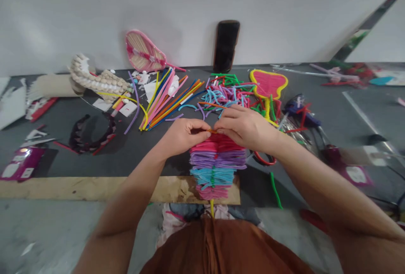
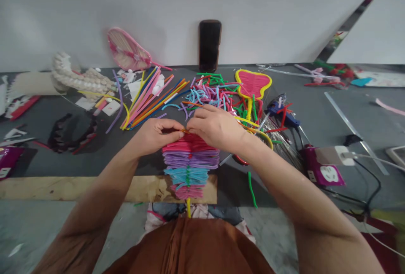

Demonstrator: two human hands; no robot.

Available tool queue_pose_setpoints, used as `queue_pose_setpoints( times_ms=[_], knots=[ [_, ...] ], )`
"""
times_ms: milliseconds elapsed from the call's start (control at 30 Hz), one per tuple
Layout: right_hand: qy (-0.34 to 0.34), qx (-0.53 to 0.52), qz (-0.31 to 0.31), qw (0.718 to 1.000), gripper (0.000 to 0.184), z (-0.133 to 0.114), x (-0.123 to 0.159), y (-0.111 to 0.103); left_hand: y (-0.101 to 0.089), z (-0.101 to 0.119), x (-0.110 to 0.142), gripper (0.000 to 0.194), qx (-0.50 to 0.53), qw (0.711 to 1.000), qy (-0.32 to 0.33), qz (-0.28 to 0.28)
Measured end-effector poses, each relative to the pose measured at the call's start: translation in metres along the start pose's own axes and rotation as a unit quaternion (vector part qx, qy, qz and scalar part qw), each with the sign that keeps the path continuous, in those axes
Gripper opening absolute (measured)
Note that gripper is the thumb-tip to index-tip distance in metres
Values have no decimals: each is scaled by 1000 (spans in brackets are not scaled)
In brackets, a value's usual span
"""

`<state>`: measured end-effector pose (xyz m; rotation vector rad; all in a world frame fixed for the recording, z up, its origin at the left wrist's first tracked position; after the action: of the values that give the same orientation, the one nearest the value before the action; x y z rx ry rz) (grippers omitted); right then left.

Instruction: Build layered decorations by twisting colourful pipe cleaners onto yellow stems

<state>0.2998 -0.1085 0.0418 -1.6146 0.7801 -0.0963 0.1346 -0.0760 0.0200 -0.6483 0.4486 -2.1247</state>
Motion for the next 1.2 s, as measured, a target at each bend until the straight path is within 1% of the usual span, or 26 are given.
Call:
queue_pose_setpoints(
  times_ms=[67,133,233,300,400,500,567,667,767,833,900,967,1067,1133,1200],
  knots=[
    [5,-49,5,999,24,3,-3,-2,0,4,2,16,-19,1000,16,5],
    [33,-126,-3,991,22,7,-4,-2,0,8,5,17,-29,999,30,6],
    [86,-230,-63,967,20,10,-6,0,0,14,8,15,-46,998,44,19],
    [115,-249,-91,957,20,11,-6,-1,-1,17,9,14,-67,996,52,35],
    [124,-212,-81,966,18,11,-7,-6,-1,17,8,14,-76,995,52,41],
    [89,-156,-47,983,16,8,-8,-10,0,15,7,18,-41,998,34,19],
    [59,-128,-26,990,16,5,-7,-11,0,14,6,19,-20,999,24,14],
    [33,-108,0,994,18,1,-4,-10,0,12,5,22,7,1000,9,5],
    [38,-100,9,994,19,0,-2,-9,1,11,4,22,21,1000,-2,-16],
    [31,-91,19,995,19,-1,-2,-9,0,12,5,17,0,1000,11,-8],
    [8,-76,31,997,21,-3,-3,-9,-1,15,5,14,-40,999,31,10],
    [-7,-51,32,998,22,-5,-4,-9,-1,18,7,16,-80,995,43,27],
    [0,-29,23,999,20,-4,-5,-9,0,21,9,16,-128,989,60,45],
    [12,-48,25,998,19,-2,-5,-10,0,23,10,17,-148,984,89,54],
    [31,-99,26,994,17,2,-5,-11,0,24,11,18,-155,978,130,54]
  ],
)
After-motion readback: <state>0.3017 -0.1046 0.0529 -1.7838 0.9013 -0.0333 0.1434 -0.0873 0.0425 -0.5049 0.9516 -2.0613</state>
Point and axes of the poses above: each hand's wrist, its own x-axis away from the middle knuckle, its own y-axis out of the palm, z = x × y, the point moved 4 cm from there along -x, towards the middle knuckle, and after that the axes turned 15 degrees about -y, right-handed, at the moved point
